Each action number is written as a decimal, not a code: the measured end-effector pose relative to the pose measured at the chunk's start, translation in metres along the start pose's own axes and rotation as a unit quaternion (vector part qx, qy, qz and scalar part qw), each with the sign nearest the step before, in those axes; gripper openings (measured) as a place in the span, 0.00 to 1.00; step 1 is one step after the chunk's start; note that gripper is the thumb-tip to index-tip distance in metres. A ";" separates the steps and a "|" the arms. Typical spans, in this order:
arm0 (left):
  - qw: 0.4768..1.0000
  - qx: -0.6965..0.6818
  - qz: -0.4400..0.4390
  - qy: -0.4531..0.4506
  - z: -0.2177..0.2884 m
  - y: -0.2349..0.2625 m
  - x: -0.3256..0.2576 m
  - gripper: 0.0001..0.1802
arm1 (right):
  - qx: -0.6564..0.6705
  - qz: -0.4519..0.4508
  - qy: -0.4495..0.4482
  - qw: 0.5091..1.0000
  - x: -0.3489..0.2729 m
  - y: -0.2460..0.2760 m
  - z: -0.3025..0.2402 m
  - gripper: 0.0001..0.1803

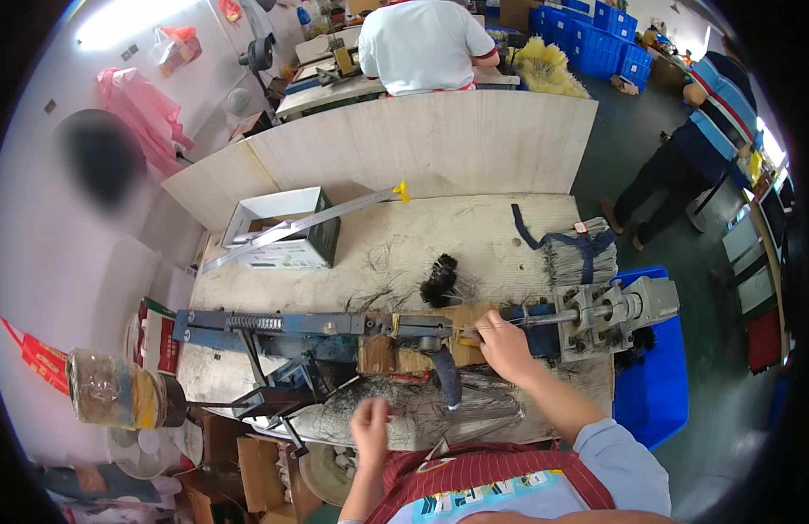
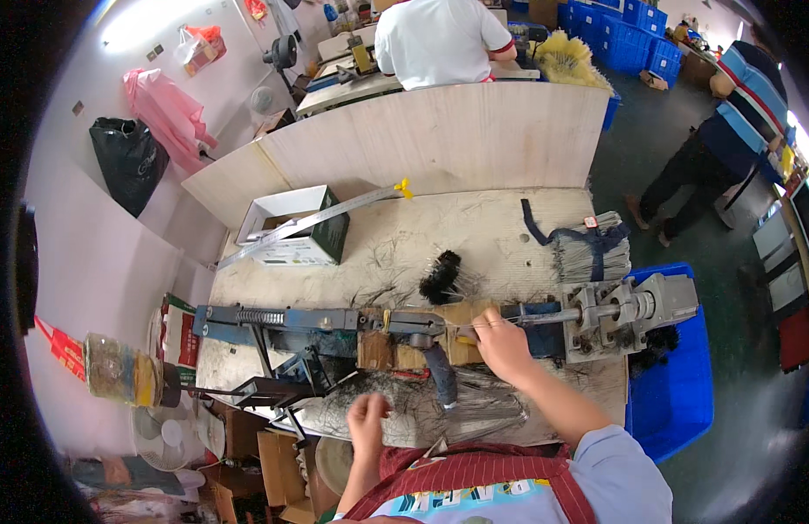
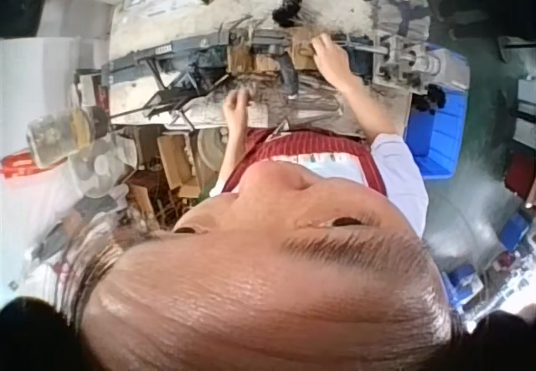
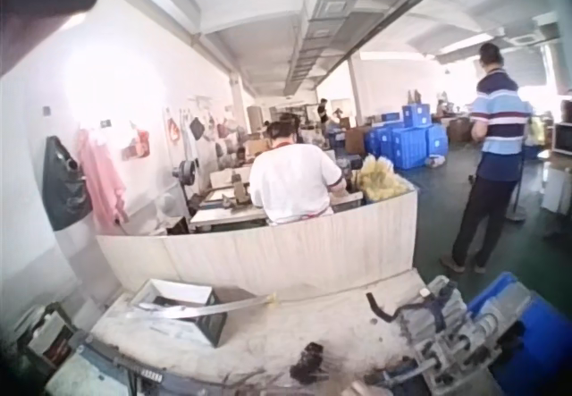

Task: The person manufactures wire brushes by inserting bristle bundles into folded metal wires, loading them into a machine jig, and operating the clamping handle to twist the wires.

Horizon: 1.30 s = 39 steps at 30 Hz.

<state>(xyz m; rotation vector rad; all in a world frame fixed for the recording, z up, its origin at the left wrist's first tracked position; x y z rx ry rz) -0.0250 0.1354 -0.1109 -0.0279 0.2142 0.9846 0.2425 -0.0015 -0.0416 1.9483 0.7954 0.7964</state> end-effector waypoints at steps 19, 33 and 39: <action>0.972 0.192 0.110 -0.083 0.007 0.046 0.016 0.18 | 0.194 -0.053 -0.037 0.979 -0.024 0.020 0.011 0.11; 0.937 -0.214 -0.222 0.163 0.065 -0.226 0.025 0.15 | 0.198 0.102 -0.036 0.974 -0.020 0.126 0.014 0.11; 0.958 -0.233 -0.152 0.064 0.065 -0.213 0.025 0.16 | -0.076 0.019 0.189 0.979 -0.019 0.109 -0.033 0.14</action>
Point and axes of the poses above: each hand's wrist, its own x-axis towards the middle knuckle, its own y-axis out of the back of the hand, z = x × y, the point moved 9 cm from there along x, towards the middle knuckle, and after that the axes turned 4 degrees about -y, right-handed, at the moved point
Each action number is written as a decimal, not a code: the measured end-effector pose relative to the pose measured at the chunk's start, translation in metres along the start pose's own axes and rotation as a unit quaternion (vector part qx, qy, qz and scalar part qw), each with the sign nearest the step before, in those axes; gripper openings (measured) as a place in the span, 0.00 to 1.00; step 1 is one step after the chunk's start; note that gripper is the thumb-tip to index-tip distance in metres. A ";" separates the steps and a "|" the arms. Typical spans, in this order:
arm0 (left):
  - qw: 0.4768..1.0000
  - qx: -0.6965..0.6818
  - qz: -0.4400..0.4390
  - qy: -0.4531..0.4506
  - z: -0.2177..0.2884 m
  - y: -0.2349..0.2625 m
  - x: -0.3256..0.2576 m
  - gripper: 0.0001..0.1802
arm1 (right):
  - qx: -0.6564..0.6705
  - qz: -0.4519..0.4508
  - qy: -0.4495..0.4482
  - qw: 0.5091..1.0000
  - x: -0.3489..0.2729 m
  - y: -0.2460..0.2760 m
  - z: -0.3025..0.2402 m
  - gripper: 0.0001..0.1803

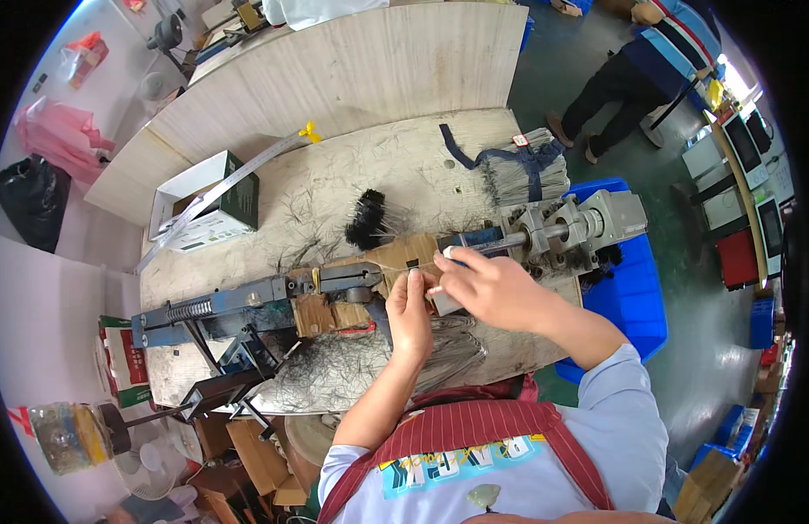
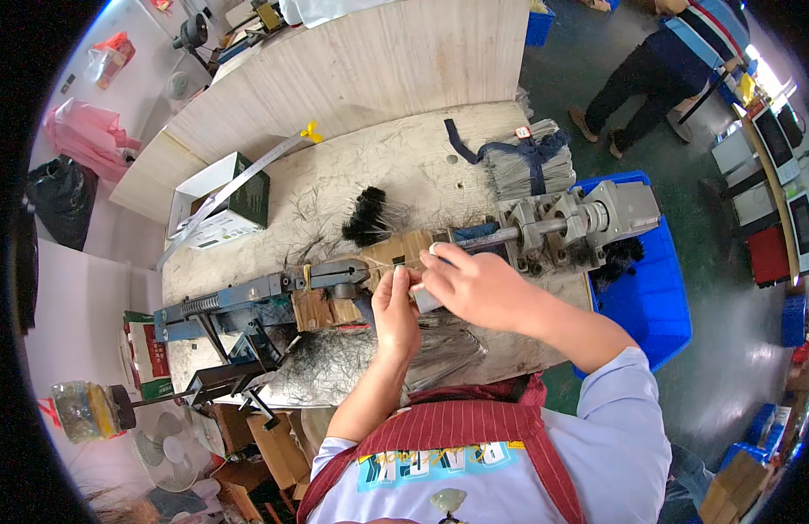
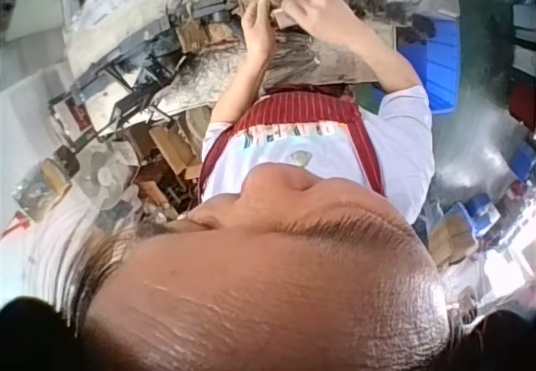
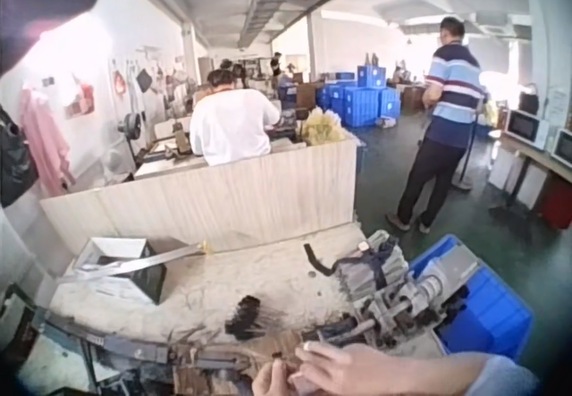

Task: The person manufactures wire brushes by inserting bristle bundles into folded metal wires, loading them into a machine jig, and operating the clamping handle to twist the wires.

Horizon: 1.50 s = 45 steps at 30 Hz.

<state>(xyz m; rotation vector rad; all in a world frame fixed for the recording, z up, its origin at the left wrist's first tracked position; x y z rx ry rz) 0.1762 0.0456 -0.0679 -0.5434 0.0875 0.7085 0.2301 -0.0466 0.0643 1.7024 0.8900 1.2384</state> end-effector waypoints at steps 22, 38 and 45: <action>0.999 -0.027 -0.003 0.044 -0.003 0.000 -0.010 0.17 | 0.218 -0.335 -0.055 0.915 0.059 -0.073 0.045 0.13; 0.928 -0.355 -0.027 0.107 0.034 -0.005 -0.024 0.32 | 0.372 -0.253 -0.246 0.859 0.041 -0.025 0.061 0.17; 0.926 -0.358 -0.029 0.115 0.019 0.003 -0.024 0.26 | 0.250 0.005 -0.021 0.968 0.033 -0.016 0.000 0.08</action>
Point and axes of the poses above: each hand's wrist, its own x-axis towards the middle knuckle, its own y-axis out of the back of the hand, z = x × y, the point moved 9 cm from there along x, towards the middle knuckle, and after that the axes turned 4 degrees about -y, right-handed, at the moved point
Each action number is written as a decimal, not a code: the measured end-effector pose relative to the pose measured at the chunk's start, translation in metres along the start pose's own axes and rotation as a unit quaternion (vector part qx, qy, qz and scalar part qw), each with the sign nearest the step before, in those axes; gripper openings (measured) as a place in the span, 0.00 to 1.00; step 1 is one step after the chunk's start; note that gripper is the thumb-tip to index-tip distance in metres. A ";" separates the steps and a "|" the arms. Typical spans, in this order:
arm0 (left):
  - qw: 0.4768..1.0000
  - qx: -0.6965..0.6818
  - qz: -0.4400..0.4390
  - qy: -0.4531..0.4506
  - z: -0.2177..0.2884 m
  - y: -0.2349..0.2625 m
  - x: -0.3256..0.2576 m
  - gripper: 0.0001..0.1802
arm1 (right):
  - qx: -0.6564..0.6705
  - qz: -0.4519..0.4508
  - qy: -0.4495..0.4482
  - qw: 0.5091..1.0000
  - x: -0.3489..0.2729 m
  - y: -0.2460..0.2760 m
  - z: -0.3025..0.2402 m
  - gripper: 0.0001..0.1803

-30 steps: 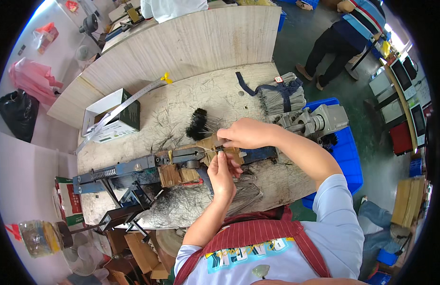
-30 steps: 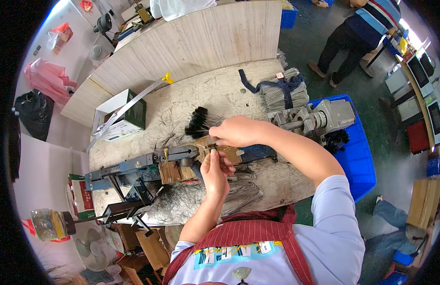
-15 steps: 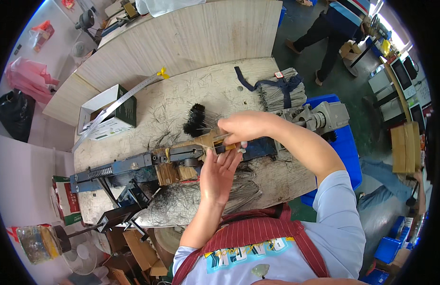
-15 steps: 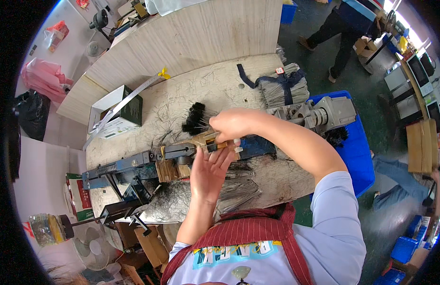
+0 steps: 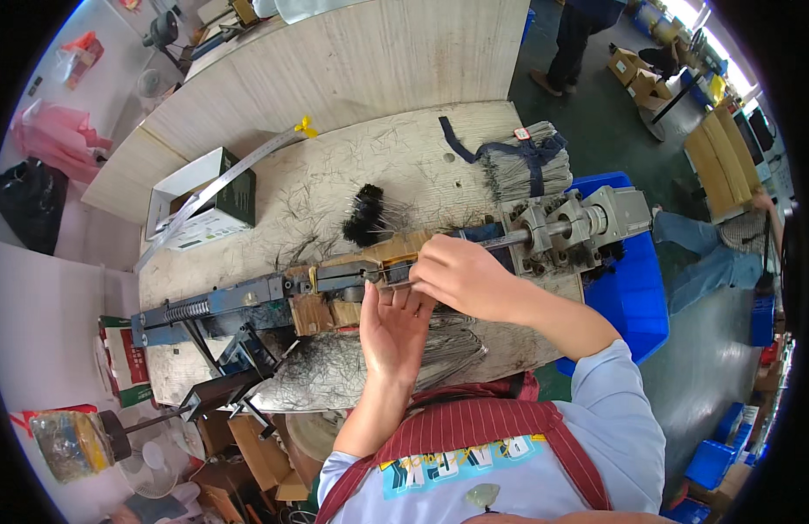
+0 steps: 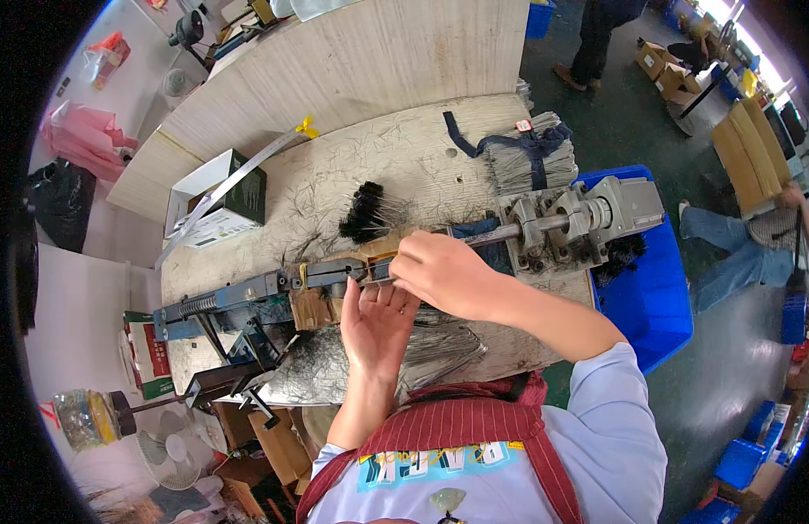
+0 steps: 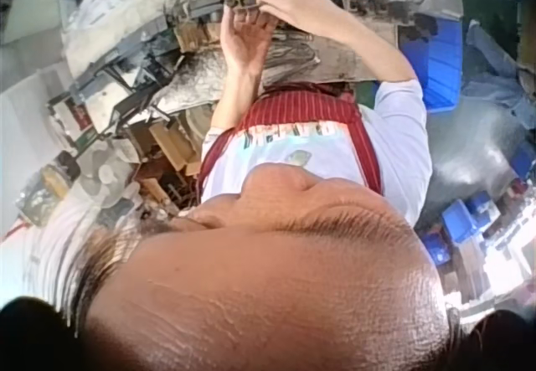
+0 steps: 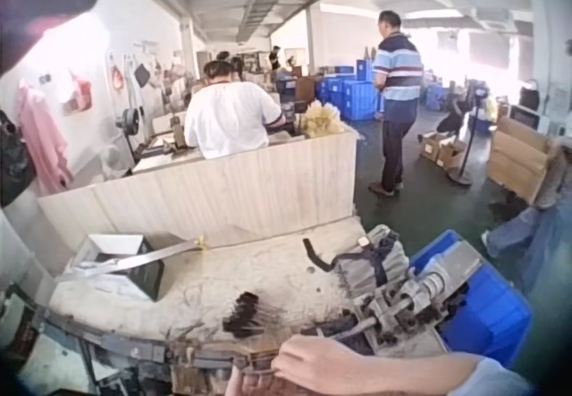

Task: The person manufactures wire brushes by inserting bristle bundles into folded metal wires, loading them into a machine jig, and operating the clamping handle to twist the wires.

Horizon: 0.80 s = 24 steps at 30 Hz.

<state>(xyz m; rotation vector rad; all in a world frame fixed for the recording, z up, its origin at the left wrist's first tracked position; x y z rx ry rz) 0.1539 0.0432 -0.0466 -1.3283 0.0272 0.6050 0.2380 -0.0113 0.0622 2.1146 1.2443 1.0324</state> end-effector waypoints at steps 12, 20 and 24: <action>1.000 0.013 -0.021 -0.012 -0.002 -0.012 -0.001 0.25 | 0.071 0.076 -0.143 0.984 -0.003 0.033 0.037 0.06; 0.999 0.015 -0.014 -0.036 -0.009 -0.013 -0.002 0.24 | 0.016 0.083 -0.125 0.989 -0.004 0.031 0.025 0.07; 0.997 0.052 -0.031 -0.037 -0.005 -0.015 -0.002 0.23 | 0.009 0.091 -0.111 0.990 -0.002 0.028 0.022 0.07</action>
Point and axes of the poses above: each hand's wrist, its own x-axis towards the middle knuckle, its own y-axis out of the back of the hand, z = x × y, the point moved 9 cm from there along x, towards the middle knuckle, and after that the axes turned 4 degrees about -y, right-handed, at the moved point
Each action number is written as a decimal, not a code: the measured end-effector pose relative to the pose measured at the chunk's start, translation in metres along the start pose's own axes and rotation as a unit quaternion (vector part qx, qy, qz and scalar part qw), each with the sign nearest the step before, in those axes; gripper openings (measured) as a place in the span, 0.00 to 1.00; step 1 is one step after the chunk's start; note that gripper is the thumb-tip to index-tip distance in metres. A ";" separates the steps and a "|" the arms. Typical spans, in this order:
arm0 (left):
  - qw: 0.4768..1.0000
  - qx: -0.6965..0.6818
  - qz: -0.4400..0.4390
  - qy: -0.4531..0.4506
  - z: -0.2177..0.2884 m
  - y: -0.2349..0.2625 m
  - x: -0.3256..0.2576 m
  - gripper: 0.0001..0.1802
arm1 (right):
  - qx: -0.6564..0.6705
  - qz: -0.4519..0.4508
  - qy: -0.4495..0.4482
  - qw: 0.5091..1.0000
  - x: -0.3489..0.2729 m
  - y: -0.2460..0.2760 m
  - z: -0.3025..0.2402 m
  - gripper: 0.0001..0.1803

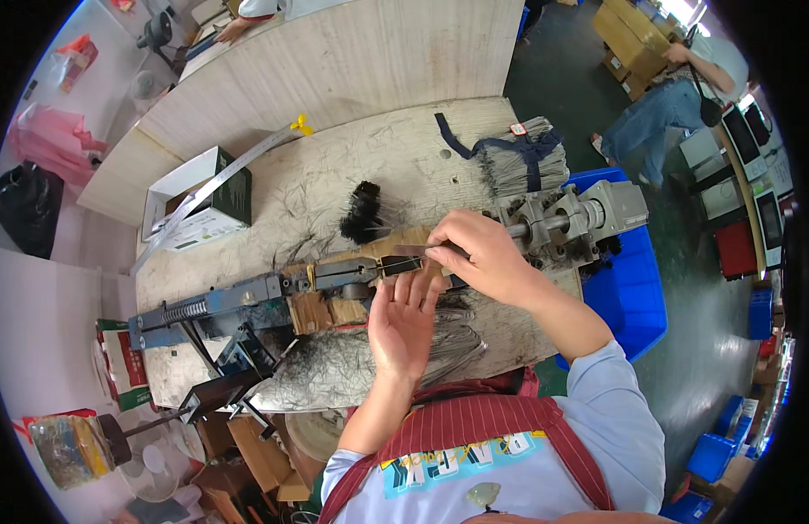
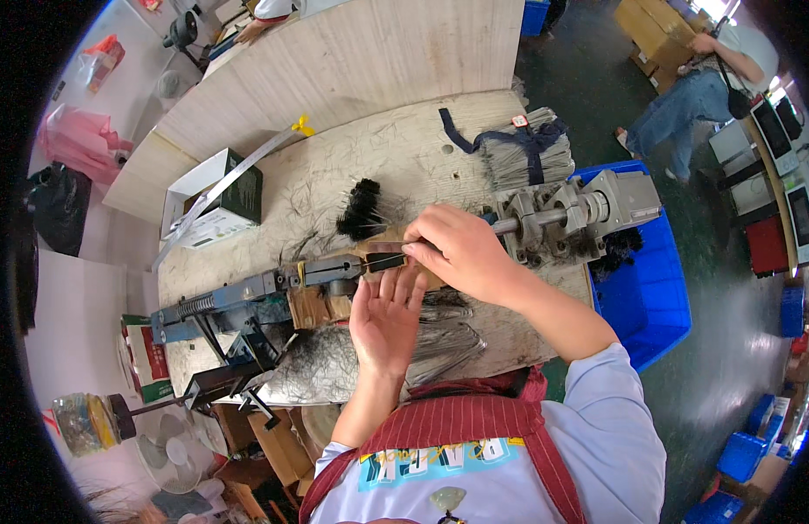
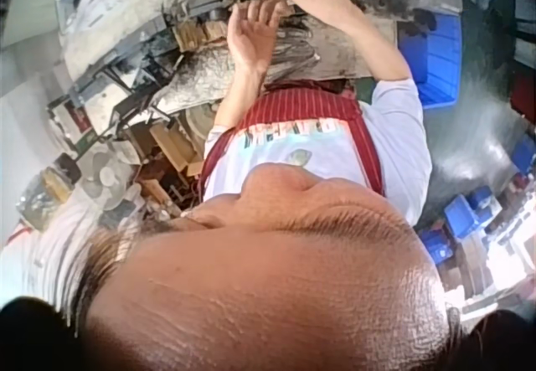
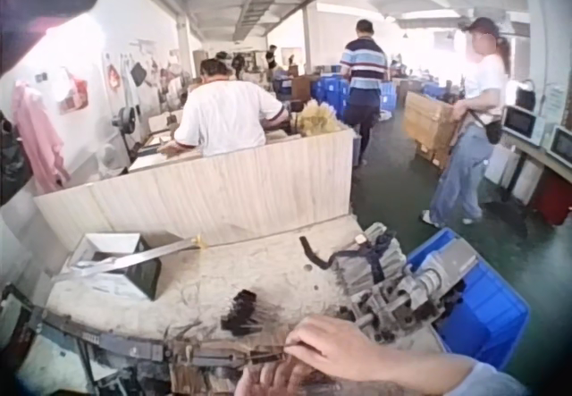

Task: The person manufactures wire brushes by inserting bristle bundles into folded metal wires, loading them into a machine jig, and operating the clamping handle to twist the wires.

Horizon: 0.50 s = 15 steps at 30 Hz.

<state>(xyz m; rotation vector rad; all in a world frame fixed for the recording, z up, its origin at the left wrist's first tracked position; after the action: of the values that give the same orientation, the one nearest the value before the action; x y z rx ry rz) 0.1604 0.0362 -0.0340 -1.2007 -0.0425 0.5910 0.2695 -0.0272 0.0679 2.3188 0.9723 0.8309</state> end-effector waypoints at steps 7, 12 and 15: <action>0.998 -0.058 0.005 0.006 -0.003 0.002 0.000 0.20 | -0.009 -0.002 -0.002 1.000 0.001 -0.002 0.000 0.08; 0.998 -0.068 0.006 0.003 -0.002 0.001 -0.001 0.22 | -0.011 0.015 -0.001 1.000 -0.002 0.002 0.001 0.06; 0.998 -0.056 0.012 -0.003 -0.001 0.002 0.000 0.21 | -0.079 0.020 -0.005 0.997 -0.007 0.004 -0.008 0.06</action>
<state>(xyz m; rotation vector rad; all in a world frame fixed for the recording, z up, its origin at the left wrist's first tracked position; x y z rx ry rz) 0.1595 0.0363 -0.0364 -1.3097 -0.0675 0.6204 0.2617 -0.0336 0.0738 2.2115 0.8278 0.8791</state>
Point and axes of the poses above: each hand's wrist, its own x-axis towards the middle knuckle, its own y-axis out of the back of the hand, z = x × y, the point moved 9 cm from there along x, towards the middle knuckle, and after that the axes turned 4 degrees about -y, right-handed, at the moved point
